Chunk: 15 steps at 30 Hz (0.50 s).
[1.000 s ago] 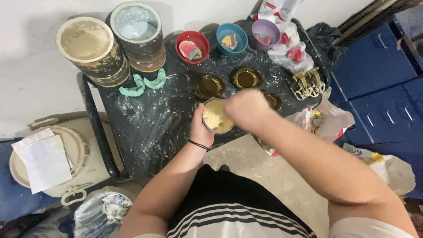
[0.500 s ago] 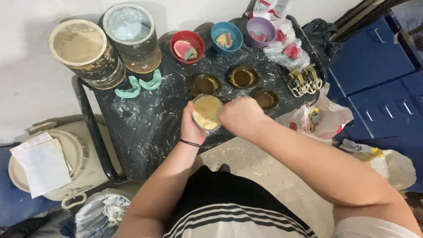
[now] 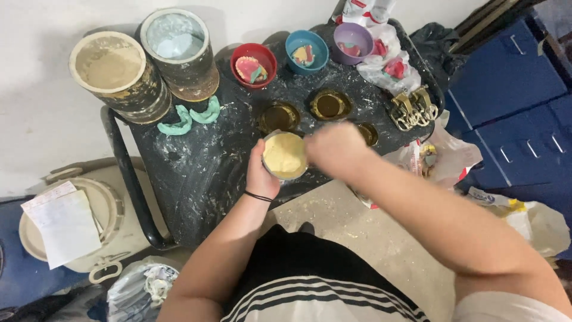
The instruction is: The person applies a substance to a small object using a brush, then moves to a bag to scoop a white powder into a container. They return to the table and use a green spatula to mix the powder with a liquid in a small bowl.
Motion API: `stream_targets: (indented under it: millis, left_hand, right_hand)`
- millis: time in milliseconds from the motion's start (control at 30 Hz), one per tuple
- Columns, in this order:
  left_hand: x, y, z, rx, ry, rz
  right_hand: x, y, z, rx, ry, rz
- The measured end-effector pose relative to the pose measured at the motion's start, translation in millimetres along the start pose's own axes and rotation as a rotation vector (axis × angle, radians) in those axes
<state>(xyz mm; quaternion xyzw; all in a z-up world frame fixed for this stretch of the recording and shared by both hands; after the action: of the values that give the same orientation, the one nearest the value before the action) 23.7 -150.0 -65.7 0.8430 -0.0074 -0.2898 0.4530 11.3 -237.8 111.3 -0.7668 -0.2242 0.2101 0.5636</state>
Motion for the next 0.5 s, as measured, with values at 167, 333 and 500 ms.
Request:
stream_targets:
  millis: [167, 333, 500]
  left_hand:
    - [17, -20, 23, -0.015, -0.011, 0.026]
    - [-12, 9, -16, 0.009, 0.035, 0.018]
    - [10, -10, 12, -0.011, -0.004, 0.030]
  right_hand:
    - [6, -2, 2, -0.035, -0.049, 0.026]
    - [-7, -10, 20, -0.097, -0.046, -0.154]
    - [-2, -4, -12, 0.014, 0.024, -0.046]
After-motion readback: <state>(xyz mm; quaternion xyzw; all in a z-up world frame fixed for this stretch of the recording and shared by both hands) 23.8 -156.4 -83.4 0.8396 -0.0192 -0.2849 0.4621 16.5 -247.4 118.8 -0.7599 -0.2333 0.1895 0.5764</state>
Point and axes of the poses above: each hand's wrist, its own x-axis towards the middle knuckle, its own y-axis out of the palm, z = x × y, the point moved 7 cm from there along x, towards the middle knuckle, and after that the axes turned 3 degrees about x, right-handed, at the moved point
